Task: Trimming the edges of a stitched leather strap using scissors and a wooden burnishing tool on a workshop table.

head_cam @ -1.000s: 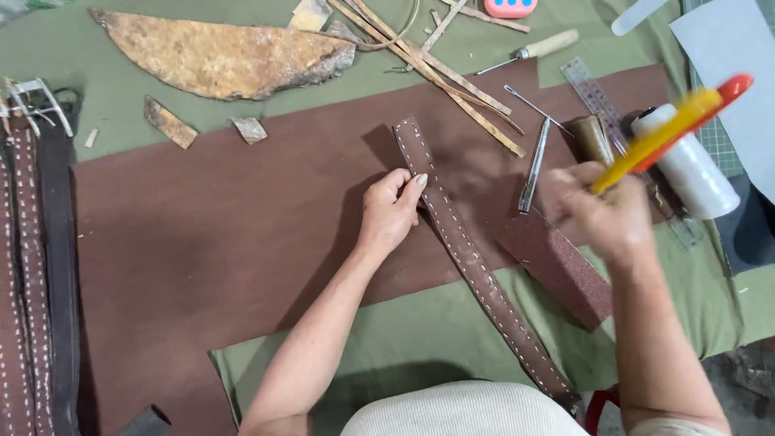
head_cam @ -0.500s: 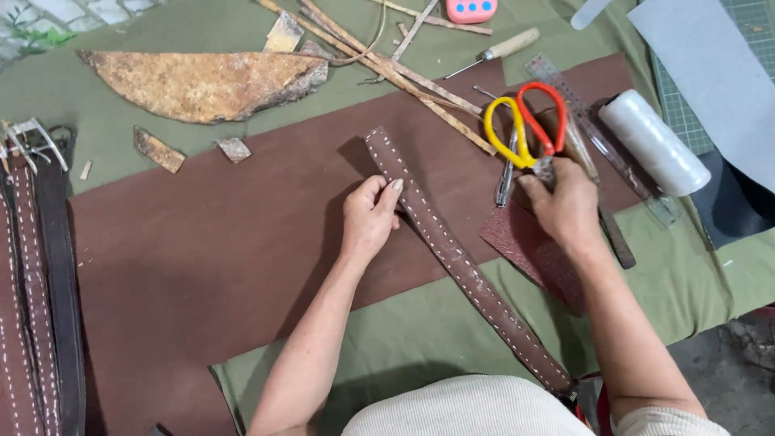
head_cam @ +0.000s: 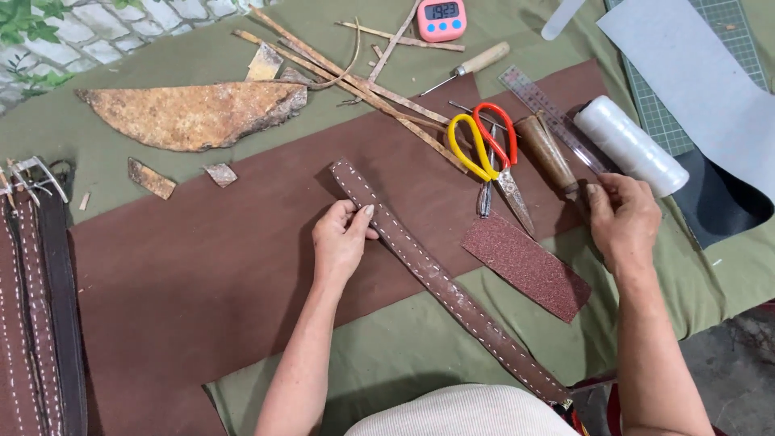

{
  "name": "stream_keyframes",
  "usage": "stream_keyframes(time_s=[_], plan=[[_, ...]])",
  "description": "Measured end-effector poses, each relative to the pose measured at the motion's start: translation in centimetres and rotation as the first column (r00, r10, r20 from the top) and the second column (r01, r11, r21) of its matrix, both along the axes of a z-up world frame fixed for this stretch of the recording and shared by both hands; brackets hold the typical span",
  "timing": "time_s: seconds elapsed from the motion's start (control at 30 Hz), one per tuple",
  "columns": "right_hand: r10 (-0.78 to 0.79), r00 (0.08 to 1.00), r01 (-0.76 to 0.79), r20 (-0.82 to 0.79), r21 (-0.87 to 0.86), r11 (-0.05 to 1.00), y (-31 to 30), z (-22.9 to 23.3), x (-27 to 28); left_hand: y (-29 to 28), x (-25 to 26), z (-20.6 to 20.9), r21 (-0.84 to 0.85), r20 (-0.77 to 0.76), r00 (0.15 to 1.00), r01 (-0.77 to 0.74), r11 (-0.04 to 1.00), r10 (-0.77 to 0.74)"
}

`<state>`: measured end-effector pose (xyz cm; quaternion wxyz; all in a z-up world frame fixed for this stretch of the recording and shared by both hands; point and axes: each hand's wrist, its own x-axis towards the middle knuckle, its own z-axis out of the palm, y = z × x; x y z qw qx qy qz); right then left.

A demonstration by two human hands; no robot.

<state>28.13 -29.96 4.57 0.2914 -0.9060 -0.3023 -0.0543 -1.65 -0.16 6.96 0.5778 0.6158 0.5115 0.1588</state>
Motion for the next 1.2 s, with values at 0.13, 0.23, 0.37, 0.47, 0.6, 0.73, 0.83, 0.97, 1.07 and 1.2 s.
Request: stream_keyframes(time_s=[0.13, 0.23, 0.37, 0.47, 0.6, 0.73, 0.83, 0.97, 1.07, 1.2], plan=[[0.032, 0.997, -0.031, -0.068, 0.010, 0.999, 1.4, -0.4, -0.6, -0.5, 0.3, 0.4, 0.021, -0.025, 0.999, -0.022, 1.000, 0.022], [0.100, 0.995, -0.103, -0.030, -0.127, 0.987, 2.7, -1.5, -0.4, -0.9, 0.2, 0.2, 0.080, -0.024, 0.998, -0.064, 0.995, 0.066], [0.059, 0.997, -0.052, 0.050, -0.141, 0.989, 2.7, -3.5, 0.6, -1.2, -0.2, -0.6, 0.141, -0.008, 0.996, -0.092, 0.986, 0.094], [0.049, 0.998, -0.045, 0.050, -0.084, 0.995, 2.0, -3.4, 0.3, -1.1, -0.3, -0.7, 0.133, 0.019, 0.996, -0.094, 0.987, 0.092], [-0.033, 0.998, 0.034, -0.056, 0.014, 0.999, 1.2, -2.3, 0.2, -1.1, -0.3, 0.0, 0.098, 0.017, 0.996, -0.088, 0.991, 0.087], [0.030, 0.926, 0.067, -0.375, 0.243, 0.968, 3.4, 3.6, -2.9, -1.2, -0.3, -0.1, 0.130, 0.048, 0.995, -0.096, 0.987, 0.090], [0.127, 0.817, 0.180, -0.563, 0.457, 0.871, 4.0, 6.6, -4.8, -1.2, -0.6, 0.1, 0.102, 0.074, 0.993, -0.098, 0.990, 0.091], [0.420, 0.634, 0.224, -0.650, 0.674, 0.704, 3.8, 8.4, -5.2, -1.3, -0.6, -0.5, 0.141, 0.116, 0.990, -0.093, 0.986, 0.077], [0.523, 0.521, 0.282, -0.674, 0.714, 0.640, 4.3, 9.5, -5.8, -1.2, -0.5, -0.5, 0.157, 0.128, 0.989, -0.096, 0.983, 0.076], [0.586, 0.458, 0.424, -0.669, 0.743, 0.517, 3.8, 10.4, -6.7, -1.3, -0.7, -0.6, 0.129, 0.129, 0.988, -0.101, 0.986, 0.084]])
